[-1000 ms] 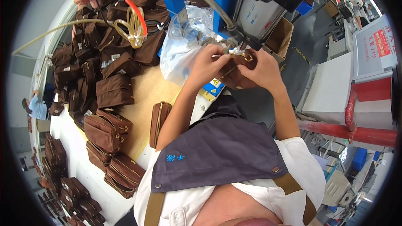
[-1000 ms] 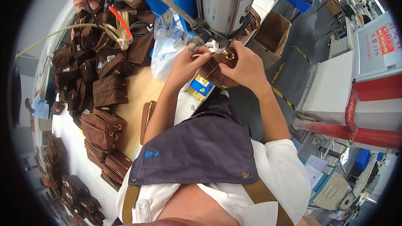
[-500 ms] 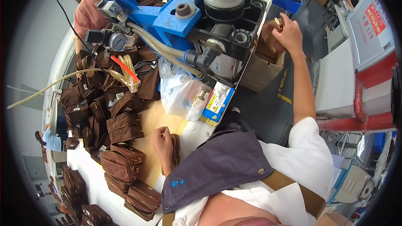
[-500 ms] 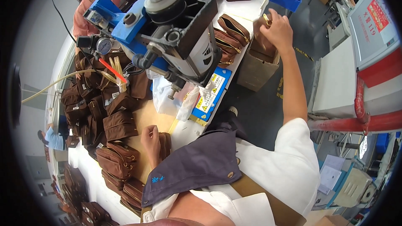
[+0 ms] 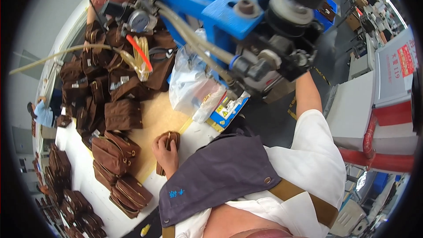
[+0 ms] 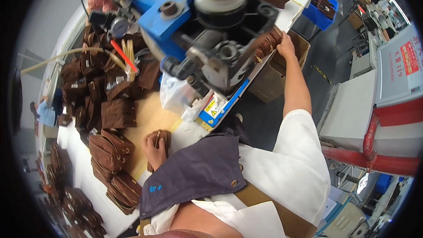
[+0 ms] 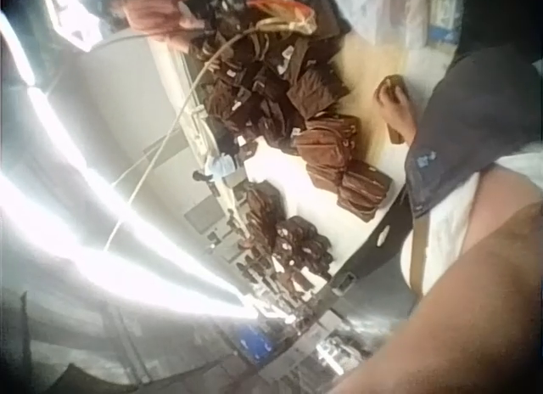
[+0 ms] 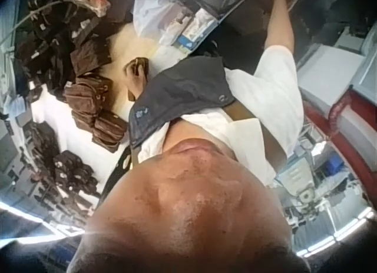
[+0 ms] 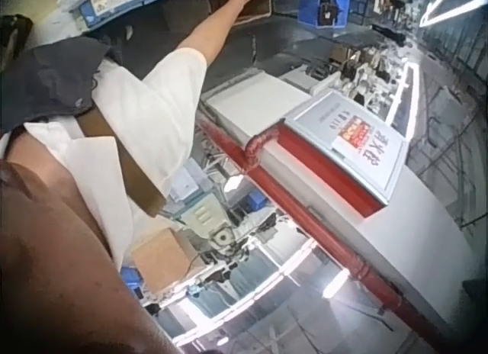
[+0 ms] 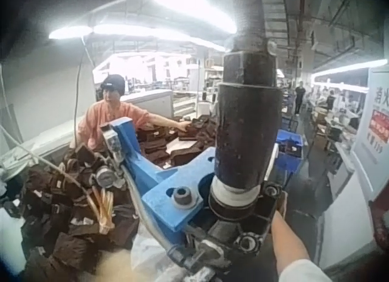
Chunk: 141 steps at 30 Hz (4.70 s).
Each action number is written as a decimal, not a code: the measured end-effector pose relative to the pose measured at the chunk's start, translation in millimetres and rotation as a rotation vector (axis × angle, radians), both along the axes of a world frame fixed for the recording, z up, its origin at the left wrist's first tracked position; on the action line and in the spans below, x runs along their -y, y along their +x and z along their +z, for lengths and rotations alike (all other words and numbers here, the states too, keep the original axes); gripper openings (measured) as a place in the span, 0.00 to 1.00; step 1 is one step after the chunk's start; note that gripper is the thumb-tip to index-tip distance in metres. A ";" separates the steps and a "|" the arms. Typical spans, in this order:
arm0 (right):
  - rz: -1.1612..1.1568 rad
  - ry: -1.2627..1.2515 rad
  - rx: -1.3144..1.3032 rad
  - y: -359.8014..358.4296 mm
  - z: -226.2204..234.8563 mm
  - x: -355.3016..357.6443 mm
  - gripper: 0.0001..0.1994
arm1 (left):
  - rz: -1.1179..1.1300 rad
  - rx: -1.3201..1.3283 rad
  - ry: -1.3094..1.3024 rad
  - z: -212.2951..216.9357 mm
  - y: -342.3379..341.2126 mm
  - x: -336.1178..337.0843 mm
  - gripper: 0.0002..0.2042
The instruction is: Attaching metal hardware and tags to brown bags using a pneumatic press machine.
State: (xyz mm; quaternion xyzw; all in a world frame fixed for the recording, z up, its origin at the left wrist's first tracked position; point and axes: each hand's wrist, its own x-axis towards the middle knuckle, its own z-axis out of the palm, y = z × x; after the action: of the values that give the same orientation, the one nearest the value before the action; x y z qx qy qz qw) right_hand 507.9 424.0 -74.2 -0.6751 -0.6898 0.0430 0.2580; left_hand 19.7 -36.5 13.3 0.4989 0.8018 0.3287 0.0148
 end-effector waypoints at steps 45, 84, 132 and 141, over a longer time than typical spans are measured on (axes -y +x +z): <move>0.617 -0.234 0.008 -325.3 -2.4 229.8 0.14 | -0.403 -0.011 -0.083 -24.4 1.3 -14.4 0.19; 0.345 -0.091 -1.371 -182.9 128.7 203.3 0.11 | -0.269 -0.060 -0.119 -1.1 10.1 -46.2 0.05; 1.068 0.200 -0.817 -295.3 413.2 100.6 0.12 | -0.135 -0.144 -0.031 -27.7 13.9 -37.4 0.02; 1.023 0.446 -0.467 -346.8 409.3 84.7 0.09 | -0.127 -0.128 -0.027 -28.2 10.8 -36.6 0.02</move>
State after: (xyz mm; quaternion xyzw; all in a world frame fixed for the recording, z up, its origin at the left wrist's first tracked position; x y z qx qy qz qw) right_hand 161.1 339.3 335.1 -0.1600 -0.8444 0.1632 0.4846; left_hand 30.5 0.1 -14.9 0.5684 0.7721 0.2840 -0.0090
